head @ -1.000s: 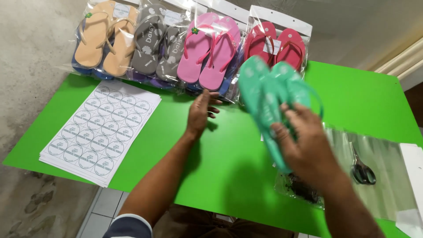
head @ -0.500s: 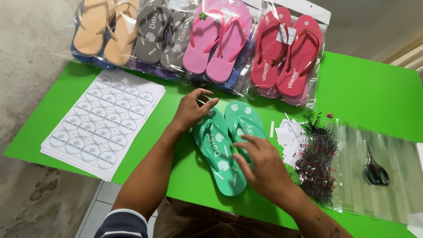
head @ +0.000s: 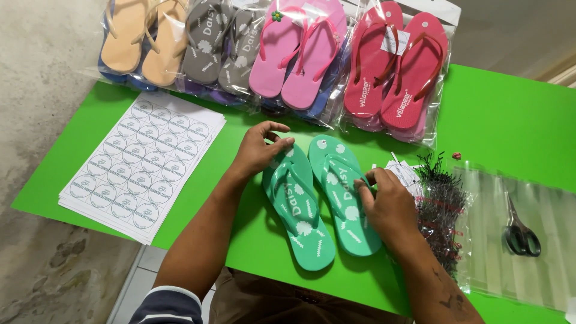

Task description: Packaging a pair of flip-flops into a plastic bag and attaching a cardboard header.

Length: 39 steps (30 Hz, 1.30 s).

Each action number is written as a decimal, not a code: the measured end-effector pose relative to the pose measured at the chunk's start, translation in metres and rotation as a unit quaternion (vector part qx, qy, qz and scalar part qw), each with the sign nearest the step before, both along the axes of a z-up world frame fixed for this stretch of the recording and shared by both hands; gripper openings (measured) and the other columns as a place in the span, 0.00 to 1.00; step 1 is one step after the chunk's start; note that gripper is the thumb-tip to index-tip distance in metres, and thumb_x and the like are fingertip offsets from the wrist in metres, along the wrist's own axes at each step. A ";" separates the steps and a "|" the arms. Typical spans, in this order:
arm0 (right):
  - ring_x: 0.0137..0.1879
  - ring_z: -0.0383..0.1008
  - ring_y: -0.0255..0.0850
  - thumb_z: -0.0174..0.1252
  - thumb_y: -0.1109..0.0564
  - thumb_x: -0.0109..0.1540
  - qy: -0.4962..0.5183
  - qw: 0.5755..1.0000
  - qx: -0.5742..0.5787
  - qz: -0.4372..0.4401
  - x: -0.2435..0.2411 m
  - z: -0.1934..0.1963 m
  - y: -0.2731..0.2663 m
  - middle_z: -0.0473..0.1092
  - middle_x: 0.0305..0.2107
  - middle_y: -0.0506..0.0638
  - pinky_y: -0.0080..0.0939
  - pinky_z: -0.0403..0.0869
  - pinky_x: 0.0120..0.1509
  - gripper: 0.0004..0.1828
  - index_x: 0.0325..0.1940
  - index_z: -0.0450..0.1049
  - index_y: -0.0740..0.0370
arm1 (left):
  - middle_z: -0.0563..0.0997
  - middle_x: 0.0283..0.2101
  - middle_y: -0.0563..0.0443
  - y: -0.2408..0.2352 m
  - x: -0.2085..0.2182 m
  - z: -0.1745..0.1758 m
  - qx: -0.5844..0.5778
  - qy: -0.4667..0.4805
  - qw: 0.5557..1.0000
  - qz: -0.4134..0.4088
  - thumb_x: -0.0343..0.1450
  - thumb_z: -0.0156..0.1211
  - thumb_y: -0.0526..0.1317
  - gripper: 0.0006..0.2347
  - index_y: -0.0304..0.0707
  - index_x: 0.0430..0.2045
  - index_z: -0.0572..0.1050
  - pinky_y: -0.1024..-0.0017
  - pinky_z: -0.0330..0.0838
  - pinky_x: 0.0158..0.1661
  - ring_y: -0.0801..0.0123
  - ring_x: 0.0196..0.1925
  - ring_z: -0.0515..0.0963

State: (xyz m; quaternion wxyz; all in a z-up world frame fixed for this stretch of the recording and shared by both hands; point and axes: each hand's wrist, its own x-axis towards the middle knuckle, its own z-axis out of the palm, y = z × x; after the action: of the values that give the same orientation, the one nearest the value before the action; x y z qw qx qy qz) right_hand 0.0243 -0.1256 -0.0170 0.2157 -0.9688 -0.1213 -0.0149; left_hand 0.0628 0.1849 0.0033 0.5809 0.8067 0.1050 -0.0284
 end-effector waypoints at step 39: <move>0.42 0.71 0.41 0.54 0.42 0.67 -0.156 0.909 0.379 0.076 -0.040 0.047 0.036 0.69 0.38 0.53 0.38 0.74 0.46 0.24 0.54 0.68 0.65 | 0.83 0.27 0.56 -0.080 -0.058 0.047 -0.270 -0.111 0.956 -0.021 0.70 0.65 0.41 0.06 0.37 0.30 0.82 0.77 0.80 0.28 0.77 0.27 0.80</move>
State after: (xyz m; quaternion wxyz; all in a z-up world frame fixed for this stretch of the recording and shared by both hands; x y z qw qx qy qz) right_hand -0.0157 -0.0899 0.0301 0.5453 -0.7873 -0.2119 -0.1946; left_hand 0.0045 0.1053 0.0499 0.7844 0.6197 0.0118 0.0219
